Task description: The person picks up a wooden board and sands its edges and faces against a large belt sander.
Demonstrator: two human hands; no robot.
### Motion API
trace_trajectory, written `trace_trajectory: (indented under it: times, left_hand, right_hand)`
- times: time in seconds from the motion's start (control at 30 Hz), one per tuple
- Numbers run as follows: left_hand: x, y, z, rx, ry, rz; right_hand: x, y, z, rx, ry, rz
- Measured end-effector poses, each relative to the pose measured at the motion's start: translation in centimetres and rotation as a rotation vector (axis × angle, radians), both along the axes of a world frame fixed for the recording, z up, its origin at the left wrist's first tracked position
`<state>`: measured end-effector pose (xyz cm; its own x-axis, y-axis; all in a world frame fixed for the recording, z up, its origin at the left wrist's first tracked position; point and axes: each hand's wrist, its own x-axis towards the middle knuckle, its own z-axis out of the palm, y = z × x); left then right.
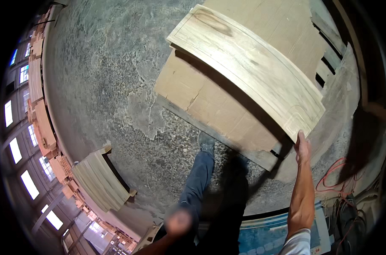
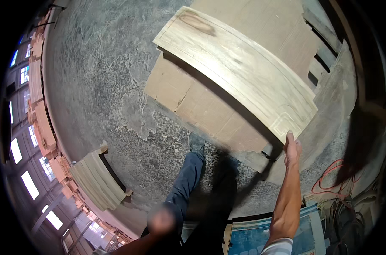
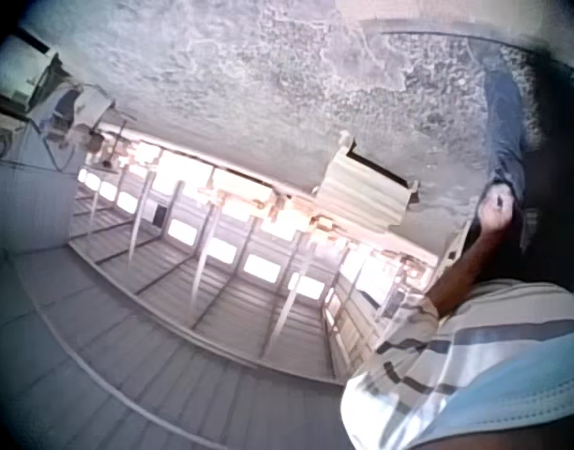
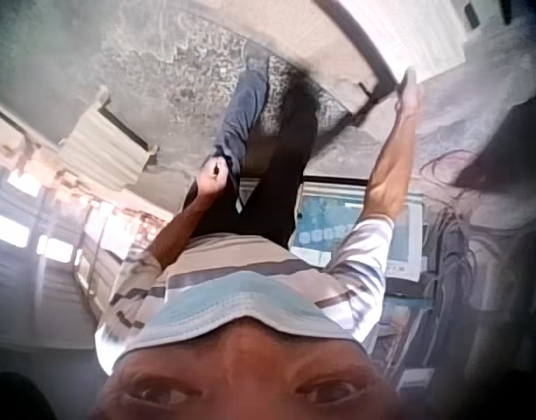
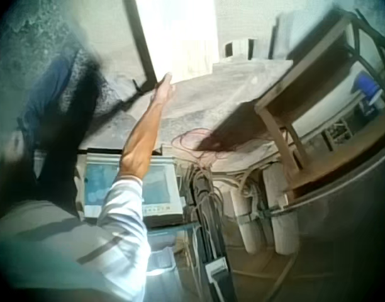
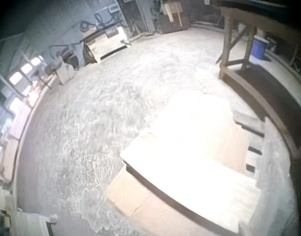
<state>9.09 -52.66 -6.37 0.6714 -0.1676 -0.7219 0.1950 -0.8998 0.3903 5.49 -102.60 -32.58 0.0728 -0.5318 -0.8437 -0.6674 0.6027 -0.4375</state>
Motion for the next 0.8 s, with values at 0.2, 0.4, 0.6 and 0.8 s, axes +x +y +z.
trace_trajectory:
  times: [0.2,0.4,0.6,0.8]
  left_hand:
    - [0.4,0.0,-0.1,0.129,-0.512,-0.841]
    - [-3.4,4.0,-2.4,-0.216,0.199,0.086]
    - [4.9,-1.1,10.3,-0.244,0.352,0.652]
    - [3.4,2.2,12.6,-0.315,0.313,0.917]
  right_hand:
    - [1.5,1.3,9.9,0.059,-0.001,0.034]
    - [4.1,5.2,18.7,0.067,-0.44,-0.061]
    - [9.3,7.9,28.1,0.315,-0.643,-0.062]
    - [14.4,9.6,29.4,0.386,-0.728,-0.186]
